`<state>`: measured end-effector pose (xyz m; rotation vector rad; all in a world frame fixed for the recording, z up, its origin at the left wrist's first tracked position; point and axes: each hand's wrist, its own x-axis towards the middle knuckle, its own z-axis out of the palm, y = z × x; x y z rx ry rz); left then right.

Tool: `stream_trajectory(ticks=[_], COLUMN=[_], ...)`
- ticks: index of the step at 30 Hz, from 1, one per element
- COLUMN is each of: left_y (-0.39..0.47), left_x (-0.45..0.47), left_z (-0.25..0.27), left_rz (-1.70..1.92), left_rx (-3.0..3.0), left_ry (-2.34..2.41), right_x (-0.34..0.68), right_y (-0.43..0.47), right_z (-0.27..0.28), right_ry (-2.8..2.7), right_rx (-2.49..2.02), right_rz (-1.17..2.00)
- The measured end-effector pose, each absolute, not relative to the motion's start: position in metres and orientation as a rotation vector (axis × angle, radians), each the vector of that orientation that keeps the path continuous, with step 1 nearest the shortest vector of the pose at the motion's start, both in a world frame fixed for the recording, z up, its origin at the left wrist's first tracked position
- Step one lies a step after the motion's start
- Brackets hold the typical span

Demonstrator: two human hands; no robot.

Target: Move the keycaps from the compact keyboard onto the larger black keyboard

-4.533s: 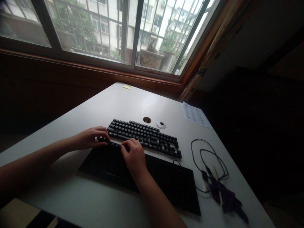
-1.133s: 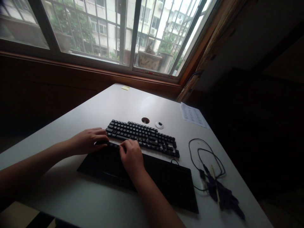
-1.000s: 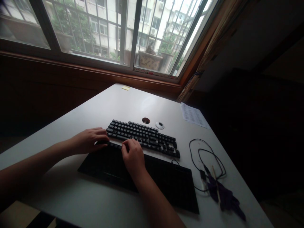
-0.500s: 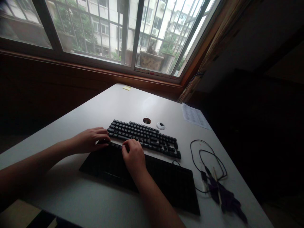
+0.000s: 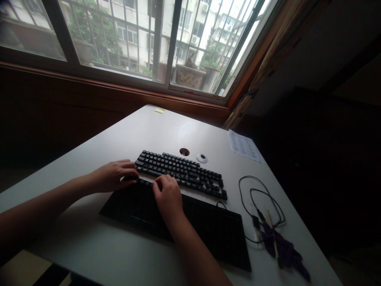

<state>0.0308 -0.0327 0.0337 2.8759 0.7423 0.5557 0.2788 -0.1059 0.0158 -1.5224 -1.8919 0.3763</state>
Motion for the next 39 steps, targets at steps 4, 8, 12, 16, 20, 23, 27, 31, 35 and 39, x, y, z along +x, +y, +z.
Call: stream_trajectory(ticks=[4, 8, 12, 16, 20, 23, 27, 31, 35, 39], left_y=[-0.0341, -0.0341, -0.0335, -0.0338, -0.0341, -0.0339, -0.034, -0.0343, -0.034, -0.0336], left_x=[0.0308, 0.0304, 0.0302, 0.0302, 0.03, 0.0303, 0.0307, 0.0303, 0.0299, 0.03], left_z=[0.035, 0.0349, 0.0347, 0.0352, 0.0339, 0.0332, 0.0347, 0.0362, 0.0358, 0.0346], left_rz=[0.537, 0.519, 0.521, 0.511, 0.533, 0.54, 0.541, 0.542, 0.55, 0.571], left_rx=[2.869, 2.856, 2.858, 2.861, 2.861, 2.862, 2.866, 2.85, 2.843, 2.833], left_ry=[0.757, 0.763, 0.757, 0.765, 0.765, 0.76, 0.757, 0.765, 0.754, 0.744], right_x=[0.2788, 0.2787, 0.2792, 0.2795, 0.2794, 0.2794, 0.2796, 0.2795, 0.2792, 0.2792], right_y=[-0.107, -0.1064, -0.1047, -0.1046, -0.1049, -0.105, -0.1051, -0.1069, -0.1099, -0.1113], right_z=[0.0182, 0.0188, 0.0165, 0.0164, 0.0184, 0.019, 0.0188, 0.0195, 0.0223, 0.0242], right_ry=[-1.91, -1.91, -1.896, -1.902, -1.903, -1.901, -1.906, -1.919, -1.944, -1.953], right_rx=[-1.514, -1.522, -1.527, -1.525, -1.526, -1.522, -1.519, -1.52, -1.489, -1.484], right_rz=[0.369, 0.384, 0.397, 0.397, 0.405, 0.422, 0.431, 0.435, 0.402, 0.394])
